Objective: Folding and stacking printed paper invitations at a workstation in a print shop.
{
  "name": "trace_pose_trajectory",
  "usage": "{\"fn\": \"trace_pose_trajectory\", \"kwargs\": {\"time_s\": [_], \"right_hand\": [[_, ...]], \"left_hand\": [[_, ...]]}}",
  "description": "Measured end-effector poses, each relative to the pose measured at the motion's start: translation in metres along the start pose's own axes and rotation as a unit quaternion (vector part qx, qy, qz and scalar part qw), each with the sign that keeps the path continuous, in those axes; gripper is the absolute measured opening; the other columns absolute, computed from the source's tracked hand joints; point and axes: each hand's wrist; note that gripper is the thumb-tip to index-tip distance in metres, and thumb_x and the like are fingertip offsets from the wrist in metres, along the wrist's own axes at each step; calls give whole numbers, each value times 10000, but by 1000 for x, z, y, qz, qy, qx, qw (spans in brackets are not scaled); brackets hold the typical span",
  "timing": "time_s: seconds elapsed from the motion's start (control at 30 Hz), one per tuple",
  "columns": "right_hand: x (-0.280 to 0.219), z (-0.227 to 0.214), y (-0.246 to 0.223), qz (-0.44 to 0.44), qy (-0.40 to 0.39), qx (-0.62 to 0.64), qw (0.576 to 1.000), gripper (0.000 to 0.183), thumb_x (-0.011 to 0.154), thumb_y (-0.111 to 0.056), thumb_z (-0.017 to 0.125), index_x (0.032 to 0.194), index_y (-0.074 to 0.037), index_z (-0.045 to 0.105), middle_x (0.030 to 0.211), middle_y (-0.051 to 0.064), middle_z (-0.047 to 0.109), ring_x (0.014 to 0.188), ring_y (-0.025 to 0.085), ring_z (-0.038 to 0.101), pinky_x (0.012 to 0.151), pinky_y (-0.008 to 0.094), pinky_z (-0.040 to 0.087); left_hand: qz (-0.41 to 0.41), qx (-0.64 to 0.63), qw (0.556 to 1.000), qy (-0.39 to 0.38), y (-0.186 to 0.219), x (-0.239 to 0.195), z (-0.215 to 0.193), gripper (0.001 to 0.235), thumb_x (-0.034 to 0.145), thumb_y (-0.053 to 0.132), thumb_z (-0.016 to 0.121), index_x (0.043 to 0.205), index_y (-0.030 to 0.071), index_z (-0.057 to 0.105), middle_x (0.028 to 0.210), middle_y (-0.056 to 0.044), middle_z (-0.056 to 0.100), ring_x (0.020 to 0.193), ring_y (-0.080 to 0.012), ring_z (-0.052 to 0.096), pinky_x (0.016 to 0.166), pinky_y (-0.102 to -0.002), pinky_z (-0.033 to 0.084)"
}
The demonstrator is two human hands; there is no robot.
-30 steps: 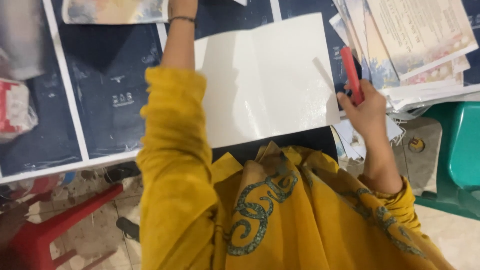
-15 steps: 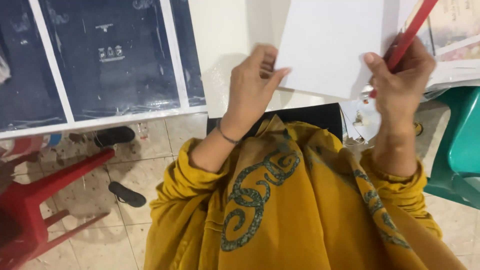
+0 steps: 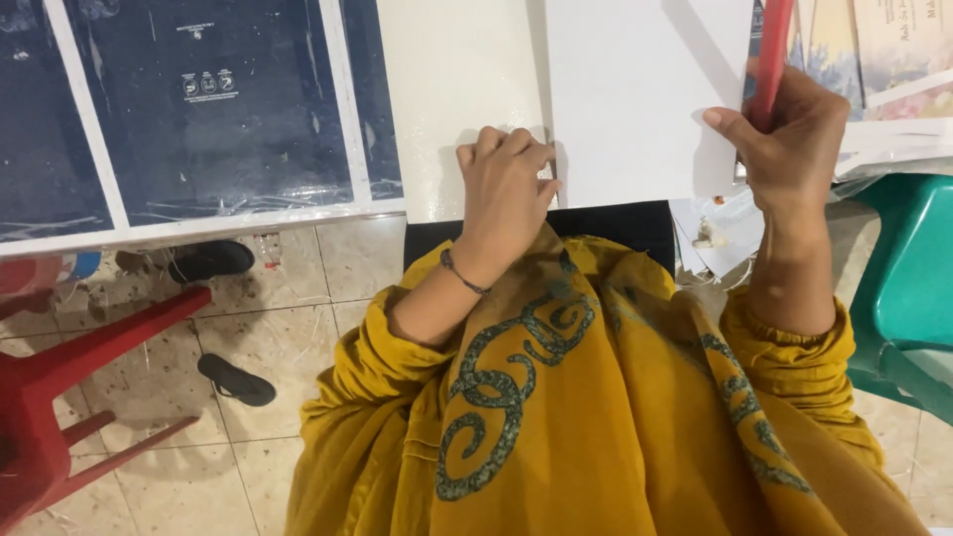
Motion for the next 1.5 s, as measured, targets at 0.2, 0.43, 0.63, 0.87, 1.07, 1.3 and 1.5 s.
{"fn": "trace_pose_trajectory", "kwargs": {"time_s": [0.2, 0.43, 0.63, 0.87, 1.07, 1.3, 1.5], "right_hand": [[0, 3, 7, 15, 5, -2, 1000, 378, 1081, 32, 945, 1323, 126, 670, 861, 54, 518, 791, 139, 483, 716, 258, 487], [3, -1, 33, 74, 15, -109, 991, 495, 938, -293, 1060, 1066, -40, 654, 856, -13, 489, 782, 115, 389, 638, 281, 336], [9, 6, 31, 103, -11, -129, 986, 397, 940, -240, 983, 998, -67, 631, 825, 13, 570, 682, 120, 465, 618, 255, 432], [10, 14, 21, 97, -5, -125, 987, 407, 941, -178, 988, 985, -80, 595, 799, 17, 615, 695, 139, 522, 611, 310, 462], [10, 16, 21, 82, -2, -151, 985, 438, 946, -184, 986, 940, -75, 562, 797, 35, 594, 692, 171, 503, 611, 326, 434], [18, 36, 6, 91, 1, -145, 985, 505, 879, -207, 1018, 951, -63, 539, 797, 33, 607, 658, 143, 555, 582, 299, 458], [17, 33, 9, 60, 15, -150, 987, 214, 956, -196, 920, 1000, -39, 781, 835, 31, 735, 716, 129, 646, 649, 270, 529]], "left_hand": [[-2, 3, 1000, 20, 0, -2, 4, 207, 787, 211, 892, 943, 168, 763, 937, 47, 672, 955, -249, 478, 799, -412, 305], [-57, -24, 998, -29, 15, 1, -17, 231, 834, 277, 849, 1031, 187, 769, 961, 48, 739, 994, -227, 545, 902, -369, 316], [11, 9, 1000, 11, 10, 0, -9, 287, 827, 157, 841, 1109, 187, 801, 1043, 39, 683, 1042, -275, 498, 836, -418, 278], [36, -31, 996, -73, 24, -22, -24, 200, 995, 87, 677, 1175, 24, 740, 1087, -80, 655, 1028, -264, 575, 941, -385, 500], [-42, -417, 885, -200, -17, -82, -13, 367, 1014, 217, 633, 1363, 105, 615, 1278, -65, 730, 992, -154, 775, 971, -313, 639], [-56, -688, 721, 53, -39, -52, -7, 438, 959, -216, 437, 1191, 88, 649, 1142, -19, 605, 1275, -228, 574, 1320, -638, 286], [-46, -306, 951, -25, 23, 34, -2, 176, 1016, 74, 575, 1133, 48, 704, 1562, -94, 343, 1522, -380, 284, 1338, -606, 143]]}}
Point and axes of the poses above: each hand's wrist, its own x-axis towards the middle knuckle, its own z-axis out of the palm, y = z × x
